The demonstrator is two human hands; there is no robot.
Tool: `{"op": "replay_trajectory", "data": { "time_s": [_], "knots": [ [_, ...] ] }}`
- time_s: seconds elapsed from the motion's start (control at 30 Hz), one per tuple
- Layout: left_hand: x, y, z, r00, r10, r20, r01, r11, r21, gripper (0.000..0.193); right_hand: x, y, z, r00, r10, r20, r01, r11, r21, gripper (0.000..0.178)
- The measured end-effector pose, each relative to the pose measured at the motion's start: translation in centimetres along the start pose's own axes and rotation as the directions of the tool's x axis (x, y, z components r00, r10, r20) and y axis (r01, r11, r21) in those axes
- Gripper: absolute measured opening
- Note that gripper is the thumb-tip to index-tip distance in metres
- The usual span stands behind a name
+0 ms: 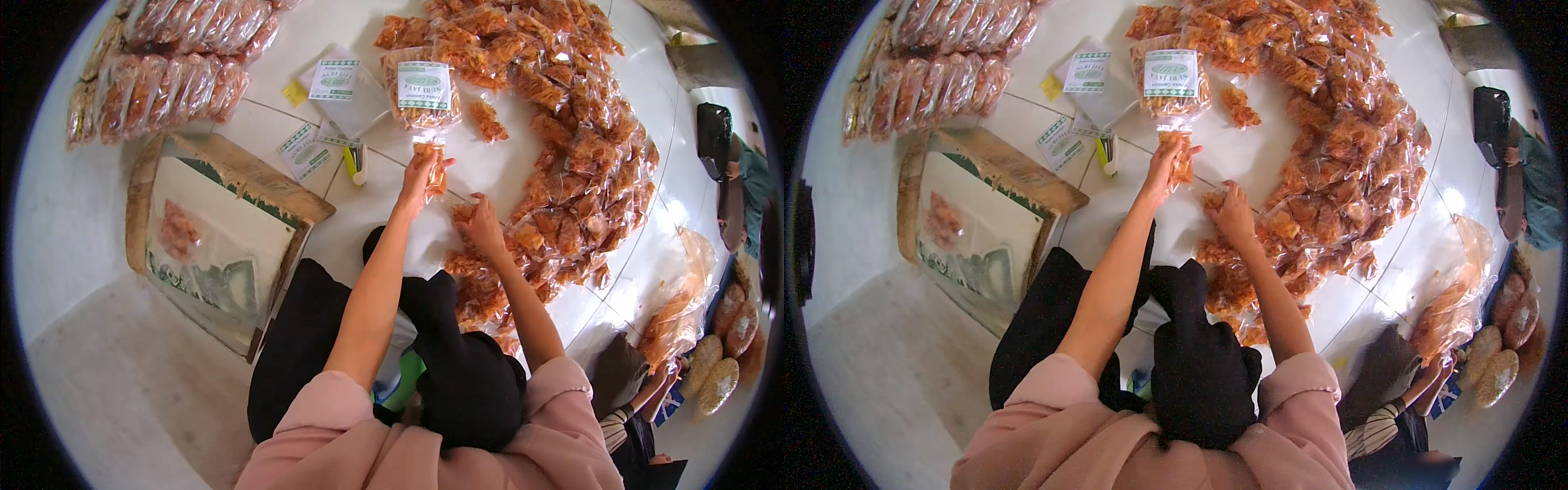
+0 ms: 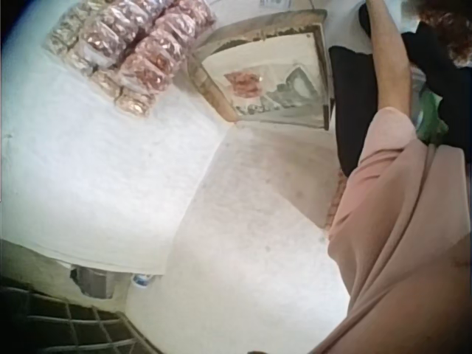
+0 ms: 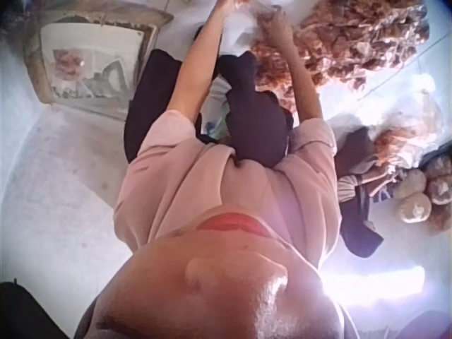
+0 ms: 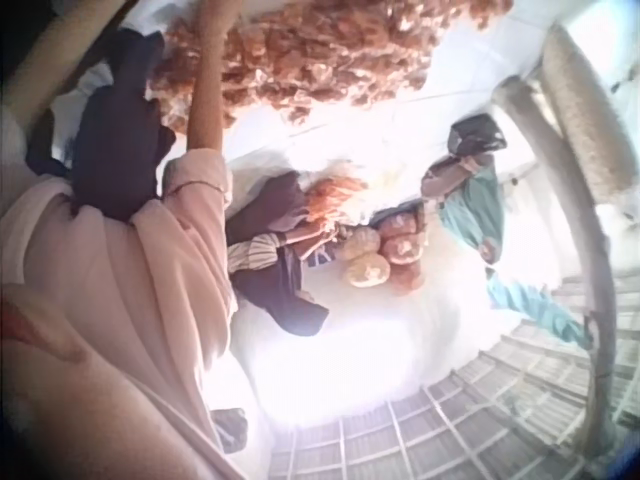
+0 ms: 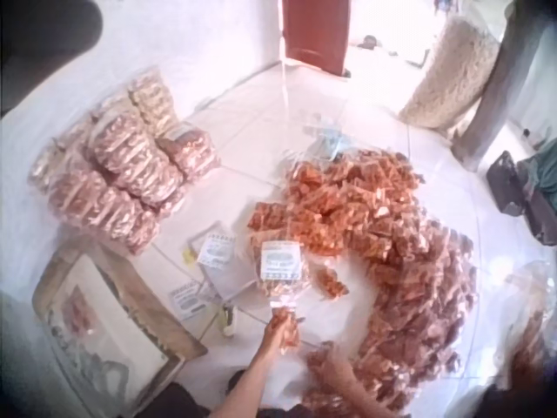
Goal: The person picks up several small packets of snacks from a pile on the tiled floor and puts them into a larger plastic bag by hand, then flattens the bag on a wooden board to organize the contents.
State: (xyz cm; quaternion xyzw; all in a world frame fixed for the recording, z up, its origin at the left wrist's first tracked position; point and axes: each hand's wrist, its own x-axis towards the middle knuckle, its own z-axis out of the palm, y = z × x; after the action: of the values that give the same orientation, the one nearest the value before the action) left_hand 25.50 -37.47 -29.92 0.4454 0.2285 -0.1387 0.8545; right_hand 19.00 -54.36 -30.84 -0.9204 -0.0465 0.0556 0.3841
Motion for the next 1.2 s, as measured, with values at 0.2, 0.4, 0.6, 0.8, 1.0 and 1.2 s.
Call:
{"op": "replay_trajectory", "data": {
  "time_s": [0.2, 0.4, 0.6, 0.8, 1.0, 1.2],
  "knots": [
    [-0.5, 0.4, 1.1, 0.964, -0.259, 0.066, 0.266, 0.955, -0.131, 0.047, 5.3, 1.4, -3.1, 0.945, 0.207, 0.255, -0.230, 0.971, 0.065, 0.028],
    [0.0, 1.5, 1.0, 0.968, -0.213, 0.135, 0.219, 0.975, -0.036, 0.054, 8.8, -1.6, -7.3, 0.962, 0.205, 0.180, -0.270, 0.810, 0.521, 0.025],
    [-0.5, 2.0, 1.7, 0.868, -0.423, 0.260, 0.447, 0.893, -0.041, 0.053, 8.3, -7.3, -7.7, 0.966, -0.189, -0.175, 0.235, 0.926, 0.296, 0.022],
    [-1.3, 2.1, 3.3, 0.861, -0.392, 0.325, 0.425, 0.905, -0.034, 0.048, 5.3, -5.0, -5.8, 0.844, -0.491, 0.218, 0.476, 0.871, 0.120, 0.023],
    [-1.5, -0.9, 2.4, 0.918, -0.352, 0.185, 0.371, 0.925, -0.085, 0.051, 2.5, -4.3, -4.8, 0.797, -0.540, 0.270, 0.499, 0.841, 0.210, 0.036],
    [0.1, -0.2, -0.2, 0.982, -0.189, -0.028, 0.189, 0.982, 0.009, 0.048, -5.3, -2.4, -3.5, 0.965, -0.226, 0.135, 0.226, 0.974, 0.014, 0.038]
  ]
}}
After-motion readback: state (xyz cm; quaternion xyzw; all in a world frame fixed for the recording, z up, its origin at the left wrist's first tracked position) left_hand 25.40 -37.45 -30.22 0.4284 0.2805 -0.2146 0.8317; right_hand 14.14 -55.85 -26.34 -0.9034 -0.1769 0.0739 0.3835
